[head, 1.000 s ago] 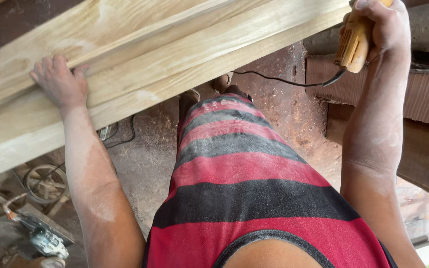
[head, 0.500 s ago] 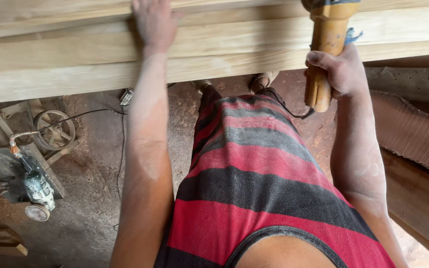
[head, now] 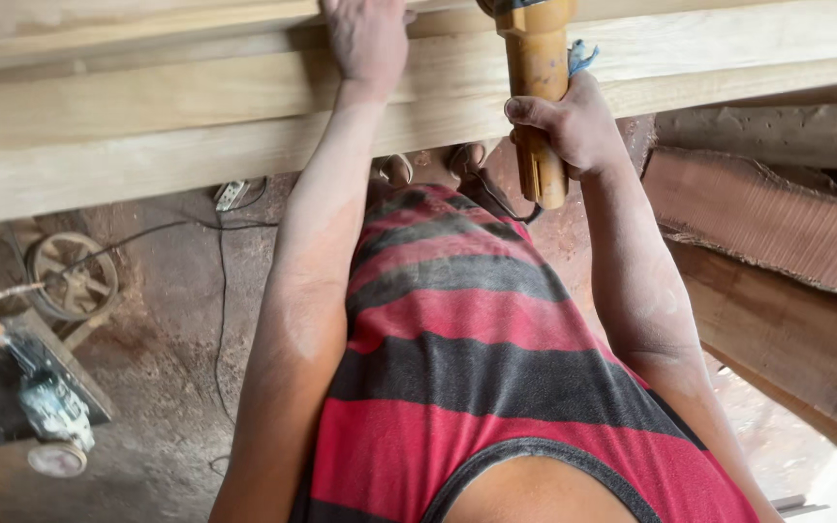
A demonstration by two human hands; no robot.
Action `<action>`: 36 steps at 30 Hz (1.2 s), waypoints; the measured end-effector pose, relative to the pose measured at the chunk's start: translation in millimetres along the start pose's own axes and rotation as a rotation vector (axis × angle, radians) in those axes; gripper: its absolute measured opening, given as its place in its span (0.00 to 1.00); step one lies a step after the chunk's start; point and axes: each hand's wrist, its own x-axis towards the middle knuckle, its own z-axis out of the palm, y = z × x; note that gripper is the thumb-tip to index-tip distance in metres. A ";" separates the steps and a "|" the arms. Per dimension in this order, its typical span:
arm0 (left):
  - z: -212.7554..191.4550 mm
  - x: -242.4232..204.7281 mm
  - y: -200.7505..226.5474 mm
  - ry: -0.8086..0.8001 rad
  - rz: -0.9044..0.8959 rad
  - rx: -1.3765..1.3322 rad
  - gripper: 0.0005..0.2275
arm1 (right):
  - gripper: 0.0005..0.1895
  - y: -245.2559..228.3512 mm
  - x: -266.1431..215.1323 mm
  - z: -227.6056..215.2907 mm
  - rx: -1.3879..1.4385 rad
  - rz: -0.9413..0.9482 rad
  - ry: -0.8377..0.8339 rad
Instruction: The person uses a handheld angle grinder with a sanding disc to smooth the surface of a wooden plank. They hold the plank with one hand and guide the tool with the other, moving along the length of the wood.
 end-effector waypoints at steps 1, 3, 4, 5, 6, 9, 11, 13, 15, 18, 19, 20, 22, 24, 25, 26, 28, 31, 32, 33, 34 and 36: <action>-6.0 1.7 -4.2 0.067 0.031 0.072 0.06 | 0.16 0.8 1.2 -5.9 0.010 -0.016 0.023; -16.1 3.4 -11.6 0.118 0.076 0.146 0.14 | 0.15 3.3 -2.0 -25.0 0.026 0.012 0.072; -19.2 3.1 -14.1 0.102 0.091 0.150 0.22 | 0.15 5.5 -5.1 -39.4 0.034 0.028 0.102; -18.8 4.1 -11.5 0.072 0.096 0.171 0.22 | 0.15 11.1 -9.3 -61.7 0.098 0.026 0.135; -18.2 6.1 -9.5 0.043 0.101 0.193 0.22 | 0.15 16.6 -12.5 -84.7 0.162 0.022 0.168; -38.1 -4.3 -34.4 -0.022 0.038 0.201 0.20 | 0.15 23.3 -19.5 -125.6 0.257 0.020 0.267; -52.9 -14.0 -46.8 -0.017 0.040 0.222 0.20 | 0.15 25.4 -26.6 -148.0 0.268 0.019 0.335; -71.7 -24.2 -57.1 -0.005 0.043 0.272 0.19 | 0.16 24.0 -29.8 -167.5 0.250 0.005 0.380; -88.4 -27.2 -67.1 0.008 0.042 0.285 0.19 | 0.18 19.1 -34.4 -187.1 0.208 0.018 0.442; -106.3 -32.5 -87.9 -0.013 0.004 0.306 0.18 | 0.20 14.4 -40.0 -216.5 0.206 0.025 0.493; -108.4 -37.4 -94.4 -0.028 -0.012 0.310 0.17 | 0.20 15.5 -44.5 -227.0 0.215 0.027 0.507; -110.1 -42.8 -101.8 -0.059 -0.041 0.304 0.18 | 0.20 18.6 -49.4 -235.0 0.217 0.011 0.530; -106.4 -48.3 -114.2 -0.103 -0.106 0.287 0.19 | 0.21 19.1 -56.8 -252.8 0.212 -0.035 0.573; -108.1 -52.7 -123.0 -0.026 -0.016 0.413 0.14 | 0.22 12.8 -55.0 -265.1 0.249 -0.028 0.627; -107.5 -51.3 -124.0 0.040 0.030 0.478 0.13 | 0.22 10.9 -55.8 -270.1 0.270 -0.052 0.655; -109.2 -51.9 -123.0 0.023 0.000 0.462 0.13 | 0.23 9.7 -58.0 -273.4 0.286 -0.078 0.648; -113.3 -51.6 -116.2 0.010 -0.018 0.404 0.14 | 0.25 9.5 -64.7 -272.5 0.324 -0.096 0.640; -107.8 -52.7 -109.0 0.000 -0.018 0.324 0.17 | 0.29 16.3 -69.0 -255.9 0.339 -0.182 0.550; -106.8 -48.8 -112.1 -0.010 -0.021 0.305 0.18 | 0.29 18.5 -65.7 -245.6 0.281 -0.183 0.555; -108.2 -51.5 -117.2 -0.025 -0.031 0.288 0.20 | 0.30 27.1 -71.3 -231.5 0.230 -0.161 0.569; -106.1 -48.0 -122.0 -0.039 -0.040 0.270 0.21 | 0.30 29.3 -71.6 -225.1 0.235 -0.215 0.499; -112.0 -53.7 -140.0 -0.040 -0.031 0.229 0.25 | 0.29 46.7 -71.3 -200.1 0.268 -0.268 0.333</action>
